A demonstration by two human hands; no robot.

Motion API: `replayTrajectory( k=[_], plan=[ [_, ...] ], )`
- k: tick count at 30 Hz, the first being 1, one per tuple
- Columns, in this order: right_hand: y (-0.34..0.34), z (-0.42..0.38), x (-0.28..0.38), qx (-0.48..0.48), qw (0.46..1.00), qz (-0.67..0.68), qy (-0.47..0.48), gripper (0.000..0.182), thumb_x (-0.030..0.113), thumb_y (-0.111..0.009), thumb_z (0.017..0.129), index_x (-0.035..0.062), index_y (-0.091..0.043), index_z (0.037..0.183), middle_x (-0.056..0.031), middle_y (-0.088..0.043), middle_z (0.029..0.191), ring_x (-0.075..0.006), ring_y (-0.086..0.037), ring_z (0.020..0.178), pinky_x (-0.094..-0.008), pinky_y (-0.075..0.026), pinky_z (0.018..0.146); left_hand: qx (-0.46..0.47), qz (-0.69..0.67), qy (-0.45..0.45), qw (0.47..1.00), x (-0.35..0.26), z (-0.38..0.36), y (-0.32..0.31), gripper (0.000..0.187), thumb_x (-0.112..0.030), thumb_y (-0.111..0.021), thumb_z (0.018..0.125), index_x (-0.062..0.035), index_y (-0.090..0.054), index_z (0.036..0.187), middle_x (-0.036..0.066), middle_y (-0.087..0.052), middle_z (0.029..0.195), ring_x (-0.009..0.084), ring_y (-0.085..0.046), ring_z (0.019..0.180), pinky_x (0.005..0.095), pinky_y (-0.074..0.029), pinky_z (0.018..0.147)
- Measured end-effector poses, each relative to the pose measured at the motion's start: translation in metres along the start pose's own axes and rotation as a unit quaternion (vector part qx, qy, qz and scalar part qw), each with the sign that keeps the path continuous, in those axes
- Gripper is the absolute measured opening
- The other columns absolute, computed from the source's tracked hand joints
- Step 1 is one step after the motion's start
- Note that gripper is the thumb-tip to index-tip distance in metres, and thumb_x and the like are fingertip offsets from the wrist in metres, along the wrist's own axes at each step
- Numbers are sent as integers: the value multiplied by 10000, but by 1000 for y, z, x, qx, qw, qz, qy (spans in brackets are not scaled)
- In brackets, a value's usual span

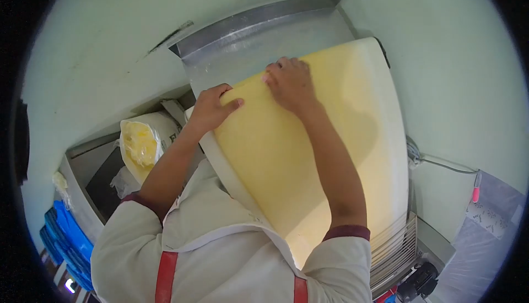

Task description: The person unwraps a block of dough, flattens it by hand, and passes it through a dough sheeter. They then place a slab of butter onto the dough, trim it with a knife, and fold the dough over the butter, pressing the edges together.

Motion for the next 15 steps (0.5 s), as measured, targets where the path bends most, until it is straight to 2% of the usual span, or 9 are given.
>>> replayTrajectory(
  k=[1, 4, 7, 10, 11, 13, 15],
  plan=[
    [14, 2, -8, -34, 999, -16, 17, 202, 300, -574, 903, 104, -620, 927, -102, -569, 951, -306, -543, 941, -474, -419, 826, 7, 12, 11, 1000, -4, 4, 0, 367, -304, -735, 786, -11, -638, 986, 162, -678, 824, 279, -666, 729, 361, -501, 694],
    [9, -6, -26, 38, 999, 17, -11, 221, 315, -597, 894, 105, -628, 953, -96, -566, 945, -297, -536, 949, -449, -421, 836, 3, 3, 24, 1000, -7, 1, -1, 372, -306, -734, 795, -20, -628, 1007, 161, -678, 841, 285, -663, 746, 353, -499, 705],
    [9, -23, -54, 92, 993, -6, -77, 235, 317, -623, 881, 104, -633, 981, -92, -570, 989, -290, -527, 997, -437, -417, 858, 4, 14, 28, 1000, -8, -2, 0, 388, -310, -722, 811, -20, -613, 1046, 163, -677, 845, 296, -660, 752, 367, -501, 713],
    [17, -23, -54, 57, 995, 51, -71, 240, 296, -653, 862, 98, -639, 996, -88, -572, 1020, -287, -520, 1027, -431, -413, 871, 4, 66, 26, 997, -20, -4, -2, 392, -286, -720, 808, -29, -607, 1081, 153, -658, 873, 302, -641, 808, 380, -494, 763],
    [25, -26, -61, 38, 995, 66, -71, 249, 289, -667, 851, 93, -640, 1002, -84, -571, 1021, -284, -519, 1026, -431, -412, 872, -62, 112, -49, 991, -38, -2, 6, 385, -275, -720, 807, -33, -608, 1085, 148, -645, 868, 304, -629, 822, 384, -488, 773],
    [39, -33, -72, 7, 993, 99, -68, 271, 274, -693, 831, 82, -643, 1015, -76, -568, 1023, -277, -517, 1023, -432, -410, 873, -193, 197, -185, 943, -64, -12, 12, 373, -253, -719, 804, -41, -611, 1092, 138, -619, 860, 310, -605, 848, 392, -477, 795],
    [27, -32, -73, 69, 986, 120, -95, 307, 248, -719, 808, 76, -644, 1051, -80, -570, 1035, -275, -515, 1030, -416, -412, 882, -181, 145, -203, 951, -66, 1, -13, 375, -239, -726, 796, -44, -614, 1096, 135, -592, 888, 314, -583, 855, 393, -467, 796]
  ],
)
Point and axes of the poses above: each hand's wrist, its own z-axis towards the middle knuckle, its own y-axis out of the back of the hand, x = y × z, the point moved 10 cm from there along z, towards the middle knuckle
